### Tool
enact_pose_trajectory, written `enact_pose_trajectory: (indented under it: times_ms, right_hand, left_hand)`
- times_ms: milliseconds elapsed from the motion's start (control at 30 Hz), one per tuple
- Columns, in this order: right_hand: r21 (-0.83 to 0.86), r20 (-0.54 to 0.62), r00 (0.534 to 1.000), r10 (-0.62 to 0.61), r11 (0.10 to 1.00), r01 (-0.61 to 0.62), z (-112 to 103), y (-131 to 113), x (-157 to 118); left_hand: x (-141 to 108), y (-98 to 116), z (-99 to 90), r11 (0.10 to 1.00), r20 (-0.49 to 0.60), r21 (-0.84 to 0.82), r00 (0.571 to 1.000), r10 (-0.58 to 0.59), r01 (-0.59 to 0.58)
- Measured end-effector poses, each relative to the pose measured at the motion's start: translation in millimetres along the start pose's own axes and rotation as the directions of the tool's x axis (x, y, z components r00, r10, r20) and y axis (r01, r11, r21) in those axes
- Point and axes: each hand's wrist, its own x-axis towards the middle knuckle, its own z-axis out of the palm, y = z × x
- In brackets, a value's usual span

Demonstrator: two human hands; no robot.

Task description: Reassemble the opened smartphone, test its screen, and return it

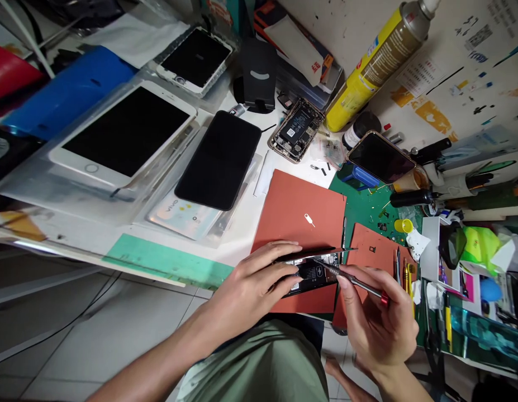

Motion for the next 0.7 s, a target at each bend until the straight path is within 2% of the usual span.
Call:
enact_pose_trajectory:
  times_ms: [200,700]
  right_hand:
    - [0.032,0.070,0.997,-0.029,0.999,0.027,4.4,1.7,7.8]
    - [-0.009,0.098,0.995,-0.034,0.999,0.035,7.1,0.1,10.1]
  left_hand:
    - [-3.9,-2.6,1.5,0.999,0.009,0.040,1.000,0.025,-0.026]
    - [-4.9,-1.3,-1.4,0.999,0.028,-0.007,0.999,0.031,-0.031]
